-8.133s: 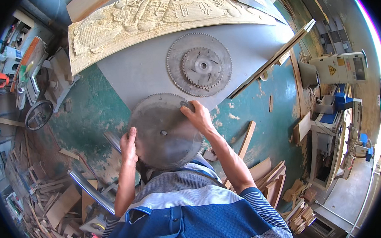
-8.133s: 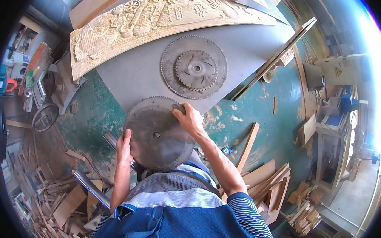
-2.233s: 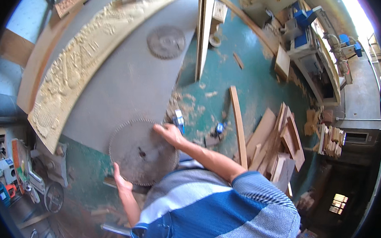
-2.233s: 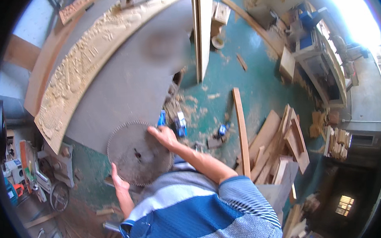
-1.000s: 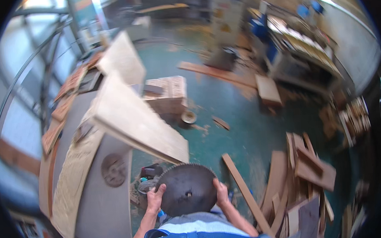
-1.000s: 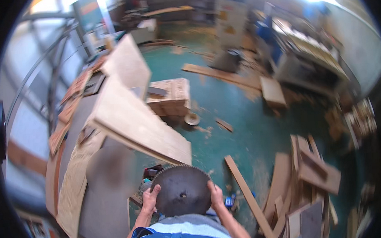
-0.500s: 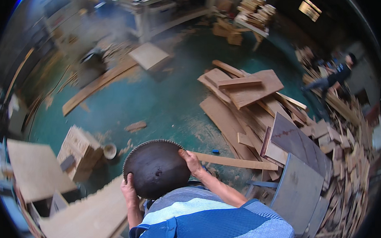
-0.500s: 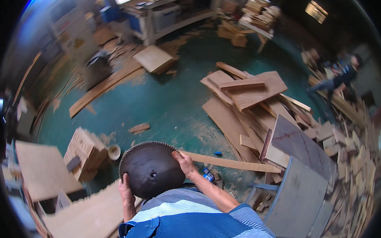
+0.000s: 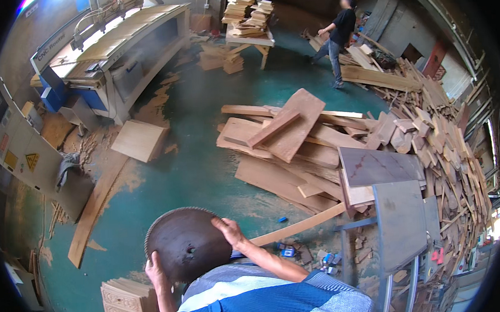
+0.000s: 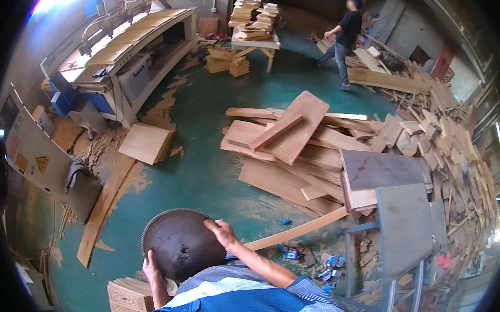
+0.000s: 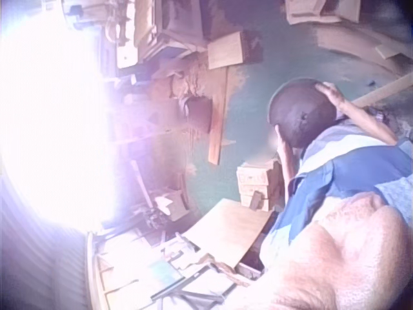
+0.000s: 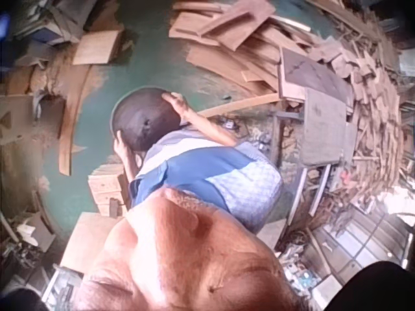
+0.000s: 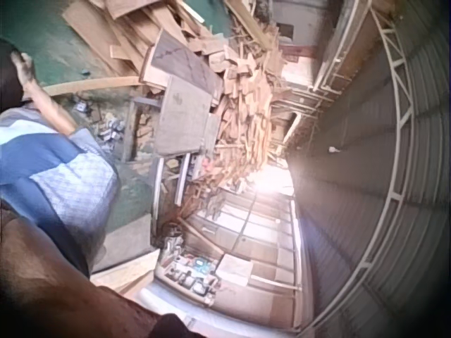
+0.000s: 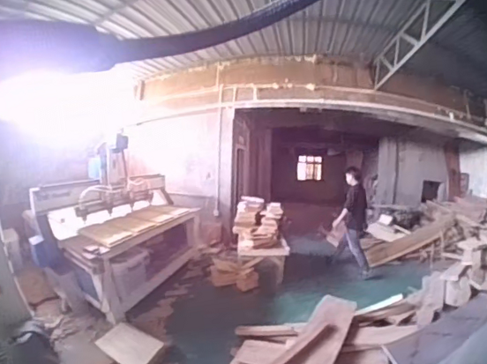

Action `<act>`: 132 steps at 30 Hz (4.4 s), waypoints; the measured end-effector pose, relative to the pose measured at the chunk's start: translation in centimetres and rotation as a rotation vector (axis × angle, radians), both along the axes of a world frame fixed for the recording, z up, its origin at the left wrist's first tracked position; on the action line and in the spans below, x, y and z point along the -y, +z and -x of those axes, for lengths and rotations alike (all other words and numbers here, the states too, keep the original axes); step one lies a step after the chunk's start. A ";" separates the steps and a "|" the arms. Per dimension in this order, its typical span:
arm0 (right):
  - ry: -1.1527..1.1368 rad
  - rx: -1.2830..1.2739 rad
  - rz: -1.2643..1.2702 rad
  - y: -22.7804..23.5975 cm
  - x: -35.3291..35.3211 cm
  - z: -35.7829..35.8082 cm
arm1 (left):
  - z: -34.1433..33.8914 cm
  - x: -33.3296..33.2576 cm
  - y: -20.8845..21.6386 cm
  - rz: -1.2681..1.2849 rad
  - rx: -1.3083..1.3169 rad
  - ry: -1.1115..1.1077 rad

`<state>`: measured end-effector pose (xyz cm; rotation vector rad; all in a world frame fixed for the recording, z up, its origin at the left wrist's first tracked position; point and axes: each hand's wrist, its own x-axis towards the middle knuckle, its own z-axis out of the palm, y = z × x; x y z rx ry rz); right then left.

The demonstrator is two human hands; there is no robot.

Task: The person picks up a circular saw blade from a workbench, walks through a woodworking shop carrying it, and places it on a table. They then pick up another blade, inspect it by turning it over, and place it back down. The person repeats this with several blades, handling them one at a time.

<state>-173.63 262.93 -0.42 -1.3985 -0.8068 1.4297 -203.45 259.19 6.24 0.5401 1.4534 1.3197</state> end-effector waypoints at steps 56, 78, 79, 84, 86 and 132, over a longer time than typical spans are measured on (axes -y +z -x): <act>-1.016 -0.074 0.149 -3.4 -116.8 -59.5 | -70.5 -142.9 -2.5 0.026 -0.078 -0.983; -1.877 -0.151 0.153 0.7 -117.3 -111.3 | -146.1 -151.1 -0.8 -0.040 -0.072 -1.842; -1.926 -0.174 0.112 1.5 -117.1 -113.1 | -149.4 -150.4 -0.4 -0.036 -0.080 -1.883; -2.152 -0.373 -0.059 1.3 -114.1 -122.8 | -165.6 -144.8 -1.2 -0.169 -0.238 -2.134; -2.200 -0.479 -0.129 -0.2 -111.5 -128.0 | -171.7 -141.3 -1.5 -0.134 -0.196 -2.159; -2.259 -0.254 -0.063 2.1 -39.6 -254.9 | -299.8 -70.4 0.0 -0.064 -0.032 -2.168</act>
